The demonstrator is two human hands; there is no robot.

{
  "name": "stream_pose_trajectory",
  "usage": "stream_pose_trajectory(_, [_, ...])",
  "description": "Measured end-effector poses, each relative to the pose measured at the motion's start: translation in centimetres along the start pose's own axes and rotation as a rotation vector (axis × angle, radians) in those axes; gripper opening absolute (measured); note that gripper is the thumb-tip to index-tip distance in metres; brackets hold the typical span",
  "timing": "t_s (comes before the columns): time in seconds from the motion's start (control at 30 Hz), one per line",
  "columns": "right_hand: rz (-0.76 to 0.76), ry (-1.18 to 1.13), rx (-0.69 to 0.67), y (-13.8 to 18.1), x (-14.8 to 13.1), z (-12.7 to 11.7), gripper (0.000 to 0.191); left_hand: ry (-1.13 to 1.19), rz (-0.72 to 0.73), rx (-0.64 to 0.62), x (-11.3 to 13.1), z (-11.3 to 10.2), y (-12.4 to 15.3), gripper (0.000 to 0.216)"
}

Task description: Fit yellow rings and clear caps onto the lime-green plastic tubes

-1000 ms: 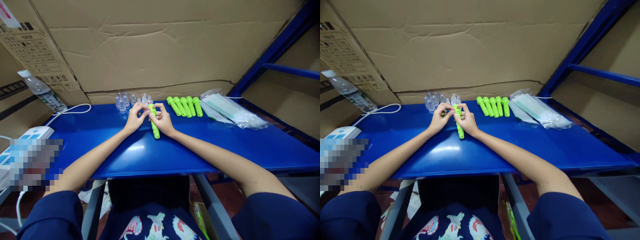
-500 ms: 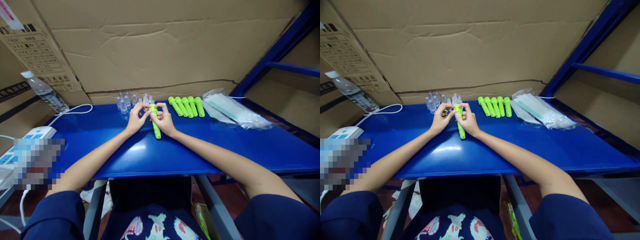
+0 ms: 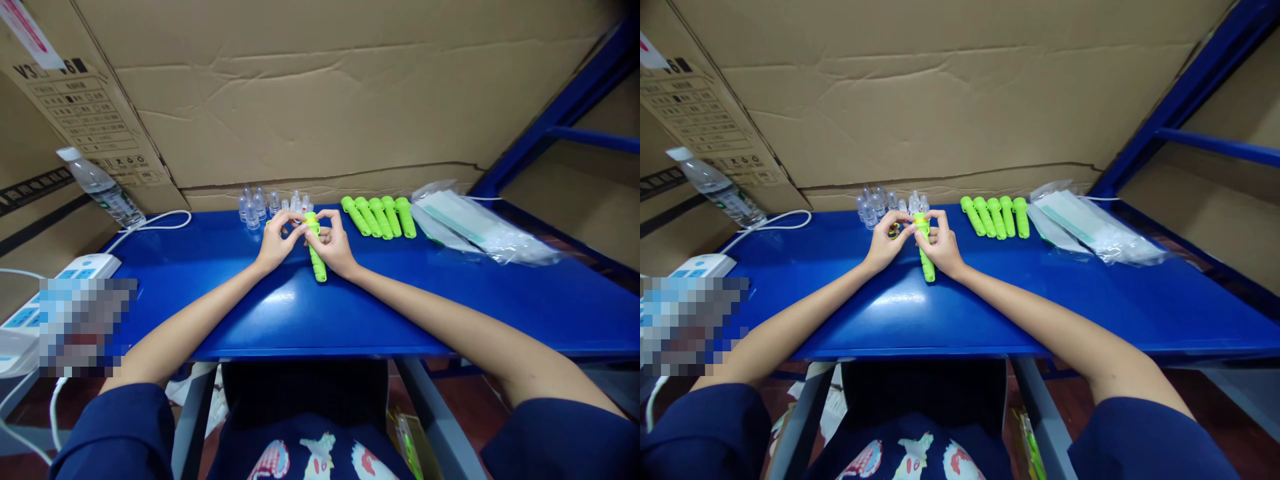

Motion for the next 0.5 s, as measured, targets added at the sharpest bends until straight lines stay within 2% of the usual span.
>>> stream_pose_trajectory(0.27, [0.017, -0.004, 0.001, 0.01, 0.21, -0.05, 0.054, -0.004, -0.043, -0.006, -0.2, -0.1, 0.09, 0.018])
stream_pose_trajectory(0.5, [0.028, -0.008, -0.011, 0.06, 0.34, -0.01, 0.053, 0.031, -0.024, -0.018, -0.2, -0.14, -0.06, 0.011])
Point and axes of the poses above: each hand's wrist, its own y-axis away from the middle knuckle, its own z-axis out of the palm, x = y × z, the point moved 6 cm from there along -y, towards the middle knuckle, and after that the axes turned 6 degrees about z, right-handed, at the moved point
